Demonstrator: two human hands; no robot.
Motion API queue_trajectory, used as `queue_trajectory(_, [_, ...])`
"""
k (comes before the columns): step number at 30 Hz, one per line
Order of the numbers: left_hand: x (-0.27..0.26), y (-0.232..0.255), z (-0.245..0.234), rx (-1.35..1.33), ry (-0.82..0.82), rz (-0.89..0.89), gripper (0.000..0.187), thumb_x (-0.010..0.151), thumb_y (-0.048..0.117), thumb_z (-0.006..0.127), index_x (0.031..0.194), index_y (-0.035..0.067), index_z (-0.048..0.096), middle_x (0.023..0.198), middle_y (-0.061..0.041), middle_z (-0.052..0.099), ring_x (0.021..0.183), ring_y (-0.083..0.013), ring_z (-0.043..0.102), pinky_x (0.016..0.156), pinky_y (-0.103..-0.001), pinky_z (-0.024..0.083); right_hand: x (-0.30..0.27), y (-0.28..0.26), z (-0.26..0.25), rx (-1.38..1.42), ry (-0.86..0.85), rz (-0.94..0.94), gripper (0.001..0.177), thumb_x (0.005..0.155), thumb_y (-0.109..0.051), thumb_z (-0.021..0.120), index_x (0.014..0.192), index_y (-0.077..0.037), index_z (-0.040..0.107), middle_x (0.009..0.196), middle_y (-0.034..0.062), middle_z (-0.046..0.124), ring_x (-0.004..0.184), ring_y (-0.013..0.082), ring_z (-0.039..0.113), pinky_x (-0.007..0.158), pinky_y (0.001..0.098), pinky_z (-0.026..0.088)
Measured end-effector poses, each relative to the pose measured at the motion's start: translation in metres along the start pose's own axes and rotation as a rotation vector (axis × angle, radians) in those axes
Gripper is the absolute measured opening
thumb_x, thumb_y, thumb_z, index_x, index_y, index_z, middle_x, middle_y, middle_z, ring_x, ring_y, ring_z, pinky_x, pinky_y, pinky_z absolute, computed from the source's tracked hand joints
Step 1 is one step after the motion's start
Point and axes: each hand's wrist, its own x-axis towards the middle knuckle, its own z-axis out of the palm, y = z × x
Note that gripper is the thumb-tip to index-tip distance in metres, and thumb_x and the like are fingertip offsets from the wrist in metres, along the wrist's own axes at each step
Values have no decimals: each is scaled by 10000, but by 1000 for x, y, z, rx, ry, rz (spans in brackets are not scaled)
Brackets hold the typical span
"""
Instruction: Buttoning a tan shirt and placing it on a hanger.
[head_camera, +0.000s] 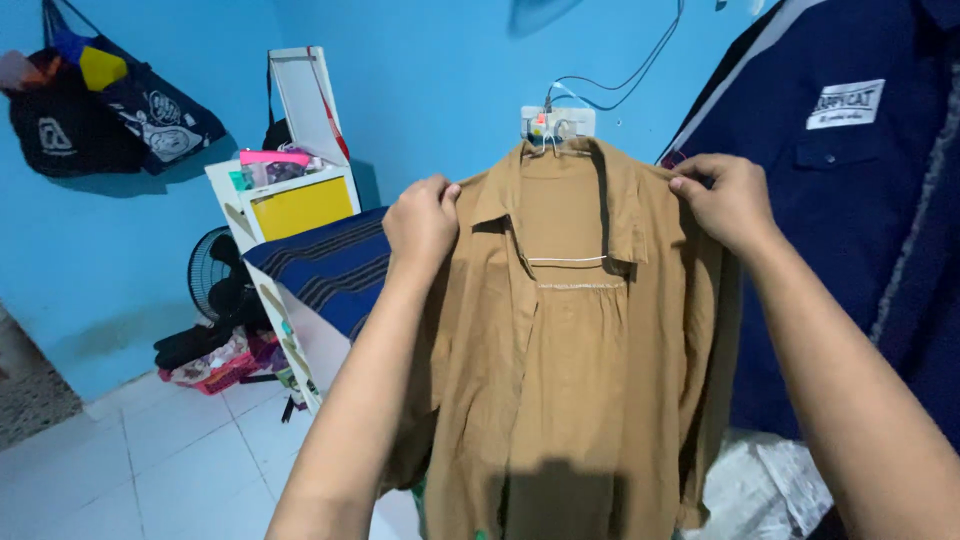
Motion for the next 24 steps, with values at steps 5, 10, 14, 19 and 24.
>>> queue_trajectory(5, [9, -35, 78, 67, -146, -84, 235, 931, 342, 660, 930, 124, 749, 910, -147, 733, 860, -381, 698, 700, -517, 539, 22, 53, 64, -20, -50, 149, 206, 925, -224, 755, 1082, -94, 790, 976, 169, 756, 888, 293, 741, 825, 397, 554])
queue_trajectory(10, [-9, -65, 140, 87, -351, -196, 248, 950, 358, 636, 949, 143, 758, 916, -151, 743, 870, -381, 706, 740, -514, 550, 17, 105, 133, -97, -62, 218, 172, 919, -237, 749, 1027, -114, 801, 957, 184, 749, 879, 342, 733, 816, 429, 552])
queue_trajectory(14, [-41, -90, 185, 114, -523, -254, 257, 944, 368, 642, 965, 143, 763, 953, -166, 744, 906, -375, 715, 769, -513, 557, -9, 146, 184, -166, -141, 299, 164, 908, -220, 734, 996, -97, 797, 944, 220, 730, 888, 385, 726, 825, 458, 554])
queue_trajectory(19, [-83, -112, 219, 121, -654, -306, 255, 935, 372, 657, 977, 148, 773, 1017, -152, 747, 965, -362, 719, 812, -497, 567, -46, 199, 234, -223, -233, 305, 176, 867, -193, 729, 1005, -104, 795, 964, 224, 733, 922, 405, 716, 850, 464, 558])
queue_trajectory(24, [-103, -122, 230, 169, -780, -422, 263, 910, 393, 708, 1007, 158, 778, 1061, -160, 745, 1022, -362, 712, 871, -488, 560, -67, 207, 242, -224, -395, 515, 261, 834, -194, 728, 1080, -141, 798, 1045, 198, 752, 997, 380, 725, 918, 457, 554])
